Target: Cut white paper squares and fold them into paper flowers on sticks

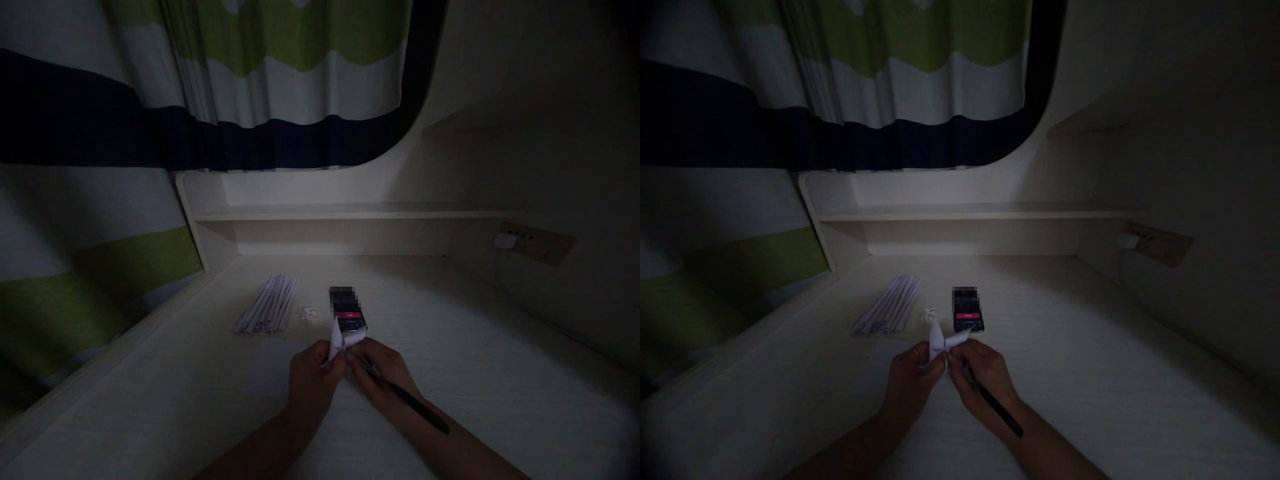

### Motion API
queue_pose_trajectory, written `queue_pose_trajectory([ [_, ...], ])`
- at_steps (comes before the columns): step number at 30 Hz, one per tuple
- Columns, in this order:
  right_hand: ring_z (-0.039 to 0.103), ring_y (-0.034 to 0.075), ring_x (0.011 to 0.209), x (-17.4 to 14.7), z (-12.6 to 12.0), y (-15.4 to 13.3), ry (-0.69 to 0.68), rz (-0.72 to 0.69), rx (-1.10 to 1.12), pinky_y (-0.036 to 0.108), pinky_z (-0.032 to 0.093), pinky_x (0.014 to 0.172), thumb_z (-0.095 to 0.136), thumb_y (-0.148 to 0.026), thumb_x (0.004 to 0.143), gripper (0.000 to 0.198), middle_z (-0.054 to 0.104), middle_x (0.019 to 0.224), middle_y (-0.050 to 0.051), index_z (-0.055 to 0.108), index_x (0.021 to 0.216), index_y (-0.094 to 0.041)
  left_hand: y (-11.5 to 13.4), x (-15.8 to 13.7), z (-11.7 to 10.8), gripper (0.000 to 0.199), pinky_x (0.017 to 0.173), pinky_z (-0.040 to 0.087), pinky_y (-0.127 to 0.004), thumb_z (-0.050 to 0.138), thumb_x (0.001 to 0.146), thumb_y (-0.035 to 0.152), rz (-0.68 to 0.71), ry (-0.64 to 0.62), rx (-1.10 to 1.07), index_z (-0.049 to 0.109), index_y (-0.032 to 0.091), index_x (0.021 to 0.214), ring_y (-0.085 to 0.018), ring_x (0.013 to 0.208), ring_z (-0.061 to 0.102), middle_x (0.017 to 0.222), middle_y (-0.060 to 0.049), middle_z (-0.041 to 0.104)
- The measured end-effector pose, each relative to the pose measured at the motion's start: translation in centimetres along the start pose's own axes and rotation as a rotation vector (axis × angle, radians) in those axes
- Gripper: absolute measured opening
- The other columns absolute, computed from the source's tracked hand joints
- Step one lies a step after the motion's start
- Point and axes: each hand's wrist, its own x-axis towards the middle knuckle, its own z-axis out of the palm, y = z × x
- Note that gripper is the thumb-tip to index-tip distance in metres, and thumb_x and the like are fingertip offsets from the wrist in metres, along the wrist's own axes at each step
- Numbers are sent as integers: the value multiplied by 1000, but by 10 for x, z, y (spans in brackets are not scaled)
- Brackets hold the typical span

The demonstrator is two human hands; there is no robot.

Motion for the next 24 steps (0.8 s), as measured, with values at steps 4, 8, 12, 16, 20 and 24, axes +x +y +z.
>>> queue_pose_trajectory([
  [4, 49, 10, 50, -2, 1, -1, -26, 125, -32, 21, 40, 49, 44, -25, 81, 11, 51, 59, -2, 46, 72, -19, 1, 1, 0, 16, 46, 30, -18, 50, 66, 25, -6, 0, -7, 52, 17, 53, -9, 47, 43, 49, 4, 50],
  [8, 49, 10, 49, -3, 3, 7, 10, -21, -75, 21, 39, 50, 43, -24, 81, 20, 51, 55, -2, 46, 62, -19, -1, 3, 2, 16, 45, 29, -18, 50, 65, 26, -44, 10, -63, 50, 16, 52, -9, 47, 42, 49, 4, 48],
  [12, 52, 12, 53, -1, 0, 15, 3, -257, -181, 23, 40, 52, 41, -22, 84, 20, 56, 57, 2, 53, 69, -17, -5, 6, 4, 17, 43, 27, -18, 50, 64, 27, -99, -12, -136, 47, 16, 50, -8, 45, 38, 46, 5, 42],
  [16, 53, 15, 59, 3, -7, 16, -56, -437, -366, 26, 40, 54, 38, -19, 86, 22, 61, 66, 5, 58, 75, -16, -5, 8, 4, 20, 40, 23, -18, 50, 61, 24, -117, -21, -87, 41, 16, 46, -6, 43, 30, 43, 6, 34],
  [20, 54, 15, 61, 5, -11, 17, -86, -470, -393, 26, 39, 54, 41, -19, 85, 20, 62, 68, 4, 59, 78, -17, -4, 9, 3, 19, 40, 22, -18, 50, 61, 25, -129, -51, -80, 40, 16, 47, -6, 43, 30, 43, 6, 34],
  [24, 53, 13, 55, 3, -7, 17, -52, -382, -239, 24, 40, 51, 41, -19, 84, 22, 59, 59, 3, 57, 70, -17, -3, 7, 3, 20, 40, 21, -18, 51, 59, 25, -157, -41, -107, 39, 16, 45, -6, 43, 29, 43, 6, 34],
])
